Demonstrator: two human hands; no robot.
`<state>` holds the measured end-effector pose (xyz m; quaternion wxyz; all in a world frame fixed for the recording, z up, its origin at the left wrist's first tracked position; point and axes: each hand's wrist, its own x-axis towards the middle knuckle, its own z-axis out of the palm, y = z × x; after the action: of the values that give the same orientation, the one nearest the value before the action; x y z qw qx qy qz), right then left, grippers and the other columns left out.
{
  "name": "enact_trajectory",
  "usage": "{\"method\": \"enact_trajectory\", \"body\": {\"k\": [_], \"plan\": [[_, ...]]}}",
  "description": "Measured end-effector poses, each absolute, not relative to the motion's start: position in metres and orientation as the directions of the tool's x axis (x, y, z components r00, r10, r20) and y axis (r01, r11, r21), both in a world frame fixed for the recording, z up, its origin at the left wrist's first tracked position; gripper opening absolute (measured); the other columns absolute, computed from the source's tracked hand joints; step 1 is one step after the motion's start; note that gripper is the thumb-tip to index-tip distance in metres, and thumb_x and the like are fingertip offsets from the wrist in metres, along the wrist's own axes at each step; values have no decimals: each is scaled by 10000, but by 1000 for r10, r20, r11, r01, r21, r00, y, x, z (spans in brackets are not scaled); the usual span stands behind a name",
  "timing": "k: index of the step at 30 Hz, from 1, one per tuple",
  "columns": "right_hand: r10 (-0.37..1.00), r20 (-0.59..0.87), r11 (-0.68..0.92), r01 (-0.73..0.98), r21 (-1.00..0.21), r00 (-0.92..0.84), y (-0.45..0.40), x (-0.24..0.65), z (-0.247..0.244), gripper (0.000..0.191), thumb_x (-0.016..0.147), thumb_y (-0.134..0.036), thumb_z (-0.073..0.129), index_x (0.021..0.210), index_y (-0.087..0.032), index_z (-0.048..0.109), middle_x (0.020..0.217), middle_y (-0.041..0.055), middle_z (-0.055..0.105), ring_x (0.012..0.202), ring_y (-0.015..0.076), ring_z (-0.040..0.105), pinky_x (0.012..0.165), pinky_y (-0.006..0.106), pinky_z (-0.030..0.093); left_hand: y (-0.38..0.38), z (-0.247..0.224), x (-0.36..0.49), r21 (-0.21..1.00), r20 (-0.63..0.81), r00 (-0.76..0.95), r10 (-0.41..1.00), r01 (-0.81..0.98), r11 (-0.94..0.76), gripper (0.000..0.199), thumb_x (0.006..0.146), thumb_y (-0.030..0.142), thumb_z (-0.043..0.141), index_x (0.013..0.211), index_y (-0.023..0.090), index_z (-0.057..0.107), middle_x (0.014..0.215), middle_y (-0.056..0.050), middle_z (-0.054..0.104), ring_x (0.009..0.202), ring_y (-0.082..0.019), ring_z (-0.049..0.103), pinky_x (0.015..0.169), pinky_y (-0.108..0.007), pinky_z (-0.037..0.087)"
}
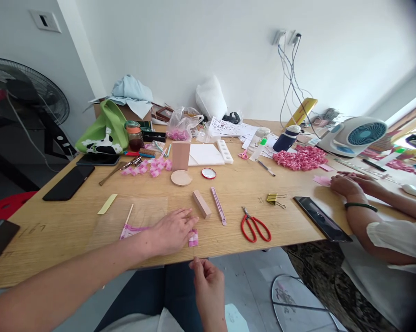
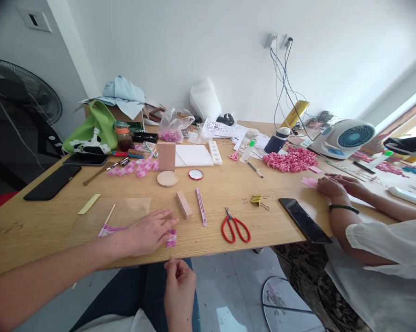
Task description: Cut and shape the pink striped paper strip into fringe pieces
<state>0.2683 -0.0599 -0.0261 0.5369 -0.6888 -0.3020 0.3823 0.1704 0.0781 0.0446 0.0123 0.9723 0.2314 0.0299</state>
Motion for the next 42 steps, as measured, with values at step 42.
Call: {"method": "enact_trajectory", "body": {"k": [42], "plan": [[875, 480, 297, 852, -431, -63, -22, 330, 10, 332, 928, -101, 392, 1105, -208, 653, 889, 66, 569, 824, 202, 477, 723, 334, 394, 50, 28, 166, 360, 28, 787, 616, 567, -741, 834, 778, 469, 722, 1427, 131, 323, 1467, -193, 418, 1407, -278, 318, 1156, -487, 188]]}}
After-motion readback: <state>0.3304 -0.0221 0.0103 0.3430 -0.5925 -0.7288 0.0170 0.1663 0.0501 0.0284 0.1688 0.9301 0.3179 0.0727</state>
